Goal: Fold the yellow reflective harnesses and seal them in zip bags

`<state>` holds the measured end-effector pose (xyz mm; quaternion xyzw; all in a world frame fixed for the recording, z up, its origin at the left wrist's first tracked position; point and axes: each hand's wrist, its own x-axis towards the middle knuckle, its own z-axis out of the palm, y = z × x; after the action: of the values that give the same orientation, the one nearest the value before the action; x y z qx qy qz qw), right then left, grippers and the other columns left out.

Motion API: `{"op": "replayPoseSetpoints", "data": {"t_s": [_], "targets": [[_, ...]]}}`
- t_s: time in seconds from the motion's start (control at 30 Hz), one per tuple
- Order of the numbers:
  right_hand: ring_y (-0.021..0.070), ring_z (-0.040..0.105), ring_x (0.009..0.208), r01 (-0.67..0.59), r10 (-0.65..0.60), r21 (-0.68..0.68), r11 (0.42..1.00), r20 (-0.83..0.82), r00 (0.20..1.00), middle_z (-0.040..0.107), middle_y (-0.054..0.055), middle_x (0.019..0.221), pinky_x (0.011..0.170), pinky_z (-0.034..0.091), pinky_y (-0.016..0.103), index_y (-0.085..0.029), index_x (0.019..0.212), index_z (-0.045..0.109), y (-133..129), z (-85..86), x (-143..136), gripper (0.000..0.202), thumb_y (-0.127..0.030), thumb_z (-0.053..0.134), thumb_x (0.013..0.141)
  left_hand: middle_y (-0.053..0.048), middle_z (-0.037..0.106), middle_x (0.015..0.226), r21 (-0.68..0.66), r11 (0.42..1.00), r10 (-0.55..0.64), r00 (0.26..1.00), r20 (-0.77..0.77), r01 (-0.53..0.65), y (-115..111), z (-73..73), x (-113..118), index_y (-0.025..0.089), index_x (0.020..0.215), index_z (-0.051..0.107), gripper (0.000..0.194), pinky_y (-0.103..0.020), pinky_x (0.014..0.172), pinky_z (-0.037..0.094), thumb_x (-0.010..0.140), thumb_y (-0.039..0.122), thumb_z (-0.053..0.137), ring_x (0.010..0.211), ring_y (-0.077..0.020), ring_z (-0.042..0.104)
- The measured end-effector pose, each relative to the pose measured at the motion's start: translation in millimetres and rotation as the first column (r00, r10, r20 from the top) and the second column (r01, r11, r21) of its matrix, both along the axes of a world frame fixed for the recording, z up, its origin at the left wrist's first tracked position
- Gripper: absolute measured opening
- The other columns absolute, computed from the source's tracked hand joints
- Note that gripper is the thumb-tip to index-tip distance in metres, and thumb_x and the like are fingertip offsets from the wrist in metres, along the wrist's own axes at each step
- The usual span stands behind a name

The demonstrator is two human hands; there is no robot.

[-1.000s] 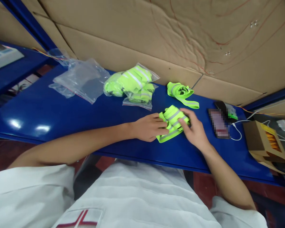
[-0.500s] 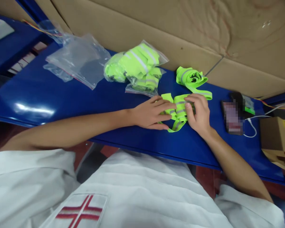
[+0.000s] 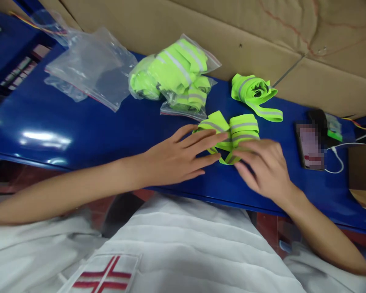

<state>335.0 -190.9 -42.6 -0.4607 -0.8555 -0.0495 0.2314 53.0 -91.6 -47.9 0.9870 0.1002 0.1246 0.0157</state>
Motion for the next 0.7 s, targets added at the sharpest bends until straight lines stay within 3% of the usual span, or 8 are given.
{"op": "replayPoseSetpoints", "data": {"t_s": [0.1, 0.23, 0.3, 0.4, 0.7], "targets": [[0.0276, 0.072, 0.114, -0.144, 0.163, -0.203, 0.969, 0.078, 0.984, 0.075, 0.008, 0.126, 0.099, 0.057, 0.047, -0.025, 0.138, 0.062, -44.6, -2.6, -3.1, 0.041, -0.038, 0.068, 0.099, -0.013, 0.034, 0.172, -0.082, 0.996, 0.04, 0.998, -0.044, -0.044, -29.9, -6.1, -41.3, 0.029, 0.157, 0.049, 0.066, -0.059, 0.127, 0.036, 0.098, 0.055, 0.064, 0.156, -0.0359, 0.041], [0.0352, 0.047, 0.152, 0.02, 0.053, -0.374, 0.927, 0.186, 0.981, 0.047, 0.016, 0.164, 0.122, 0.044, 0.058, -0.014, 0.167, 0.029, -80.2, -23.9, 0.0, 0.085, -0.057, 0.061, 0.101, -0.02, 0.019, 0.175, -0.143, 0.962, 0.205, 0.963, -0.173, -0.231, -50.6, -28.2, -76.5, 0.024, 0.169, 0.028, 0.099, -0.067, 0.128, 0.032, 0.09, 0.069, 0.067, 0.16, -0.0439, 0.029], [0.0349, 0.038, 0.158, 0.064, 0.027, -0.398, 0.915, 0.219, 0.975, 0.038, 0.016, 0.169, 0.127, 0.038, 0.06, -0.014, 0.171, 0.015, -84.2, -33.6, 0.9, 0.093, -0.059, 0.057, 0.102, -0.019, 0.016, 0.176, -0.148, 0.948, 0.251, 0.949, -0.189, -0.281, -52.4, -36.8, -80.5, 0.027, 0.17, 0.022, 0.099, -0.067, 0.128, 0.031, 0.091, 0.067, 0.067, 0.161, -0.0435, 0.028], [0.0349, 0.038, 0.158, 0.068, 0.026, -0.406, 0.911, 0.221, 0.975, 0.036, 0.016, 0.169, 0.129, 0.034, 0.062, -0.017, 0.172, 0.008, -82.0, -39.7, -0.5, 0.095, -0.06, 0.055, 0.102, -0.015, 0.017, 0.176, -0.16, 0.944, 0.261, 0.95, -0.17, -0.288, -50.4, -41.5, -79.1, 0.032, 0.17, 0.019, 0.094, -0.066, 0.129, 0.031, 0.094, 0.065, 0.064, 0.16, -0.041, 0.031], [0.0342, 0.036, 0.159, 0.065, 0.044, -0.365, 0.929, 0.281, 0.959, 0.03, 0.016, 0.172, 0.128, 0.036, 0.062, -0.014, 0.172, 0.01, -82.1, -41.4, -2.6, 0.091, -0.058, 0.052, 0.104, -0.016, 0.021, 0.175, -0.104, 0.953, 0.268, 0.95, -0.159, -0.286, -54.2, -40.8, -78.6, 0.03, 0.17, 0.021, 0.085, -0.064, 0.129, 0.033, 0.1, 0.062, 0.056, 0.16, -0.039, 0.032]]}}
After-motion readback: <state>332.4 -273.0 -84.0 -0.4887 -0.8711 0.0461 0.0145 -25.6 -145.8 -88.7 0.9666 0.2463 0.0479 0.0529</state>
